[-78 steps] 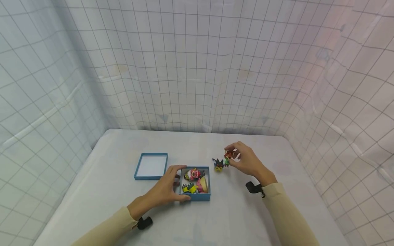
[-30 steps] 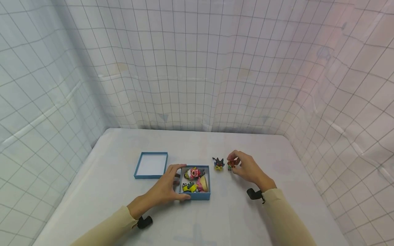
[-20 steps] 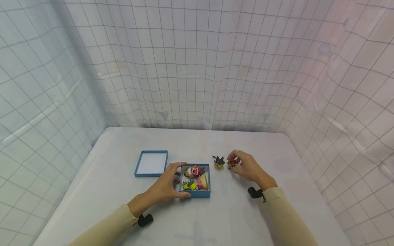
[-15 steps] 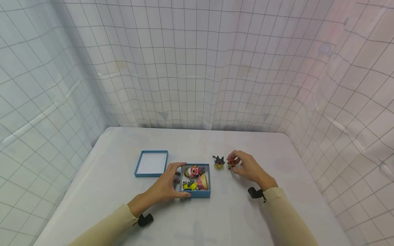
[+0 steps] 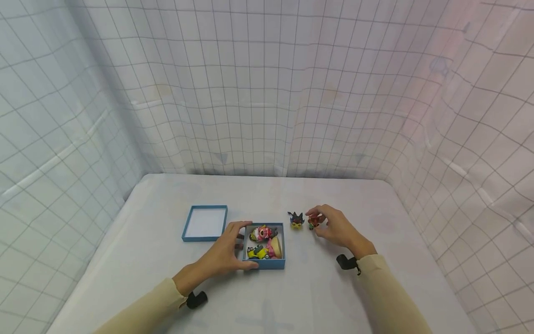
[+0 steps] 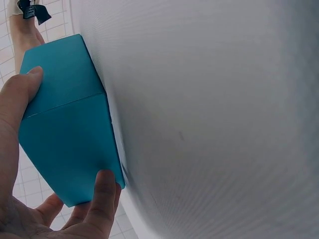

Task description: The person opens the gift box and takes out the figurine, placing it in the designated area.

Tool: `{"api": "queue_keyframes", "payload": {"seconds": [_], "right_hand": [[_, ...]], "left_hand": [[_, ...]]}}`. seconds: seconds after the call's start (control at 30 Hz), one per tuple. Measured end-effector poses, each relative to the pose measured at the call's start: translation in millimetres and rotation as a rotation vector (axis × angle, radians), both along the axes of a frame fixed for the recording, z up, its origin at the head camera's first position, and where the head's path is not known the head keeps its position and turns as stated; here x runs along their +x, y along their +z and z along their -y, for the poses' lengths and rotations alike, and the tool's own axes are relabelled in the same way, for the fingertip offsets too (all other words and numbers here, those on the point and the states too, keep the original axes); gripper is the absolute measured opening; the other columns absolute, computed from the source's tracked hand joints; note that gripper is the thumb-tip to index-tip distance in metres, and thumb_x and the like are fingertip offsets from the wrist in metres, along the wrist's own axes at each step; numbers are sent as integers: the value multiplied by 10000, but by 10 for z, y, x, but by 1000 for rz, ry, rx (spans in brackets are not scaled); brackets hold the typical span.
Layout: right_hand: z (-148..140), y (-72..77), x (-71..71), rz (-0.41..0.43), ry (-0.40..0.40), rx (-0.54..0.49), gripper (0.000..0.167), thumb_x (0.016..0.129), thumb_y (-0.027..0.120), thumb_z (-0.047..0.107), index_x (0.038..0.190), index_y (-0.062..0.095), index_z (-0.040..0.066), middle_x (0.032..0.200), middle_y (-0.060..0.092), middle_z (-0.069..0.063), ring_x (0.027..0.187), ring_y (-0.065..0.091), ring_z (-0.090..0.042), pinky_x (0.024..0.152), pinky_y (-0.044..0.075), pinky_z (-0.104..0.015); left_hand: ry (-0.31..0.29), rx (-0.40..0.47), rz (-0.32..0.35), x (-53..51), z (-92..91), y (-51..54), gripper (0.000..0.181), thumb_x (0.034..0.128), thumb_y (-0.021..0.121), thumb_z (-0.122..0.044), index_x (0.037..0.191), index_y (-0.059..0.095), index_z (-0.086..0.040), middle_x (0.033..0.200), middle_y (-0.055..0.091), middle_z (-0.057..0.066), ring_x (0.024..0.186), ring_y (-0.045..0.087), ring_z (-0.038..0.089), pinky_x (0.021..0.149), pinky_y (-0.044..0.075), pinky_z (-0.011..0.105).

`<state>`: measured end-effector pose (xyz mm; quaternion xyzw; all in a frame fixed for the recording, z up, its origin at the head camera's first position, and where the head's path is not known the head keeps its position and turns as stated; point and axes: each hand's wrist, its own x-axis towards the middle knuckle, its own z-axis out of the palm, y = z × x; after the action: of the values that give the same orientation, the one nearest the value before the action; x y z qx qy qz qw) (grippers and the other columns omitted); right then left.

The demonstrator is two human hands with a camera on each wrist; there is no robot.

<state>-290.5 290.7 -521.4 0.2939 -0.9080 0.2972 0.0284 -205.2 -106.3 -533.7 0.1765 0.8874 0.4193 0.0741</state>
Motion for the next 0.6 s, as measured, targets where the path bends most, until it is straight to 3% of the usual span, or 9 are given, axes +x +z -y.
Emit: {"api": "queue_keyframes", "payload": {"seconds": [0.23, 0.6], "right_hand": [[0, 17, 14, -21, -20, 36, 590, 969, 895, -19, 1512, 719, 133, 1316, 781, -68, 1114, 746, -235, 888, 616, -429], [34, 93, 38, -67, -50, 55, 619, 958, 922, 13, 1532, 716, 121, 1448, 728, -148, 1237, 727, -375, 1034, 629, -607]], "left_hand": [[1, 5, 2, 16, -3, 7, 1193, 855, 1075, -388, 1790, 374, -147, 1758, 425, 178, 1338, 689, 301, 1123, 630, 525], [-4, -6, -12, 1, -7, 5, 1203, 860, 1073, -414, 1796, 369, -136, 1752, 433, 171, 1349, 702, 312, 1136, 628, 536]]}}
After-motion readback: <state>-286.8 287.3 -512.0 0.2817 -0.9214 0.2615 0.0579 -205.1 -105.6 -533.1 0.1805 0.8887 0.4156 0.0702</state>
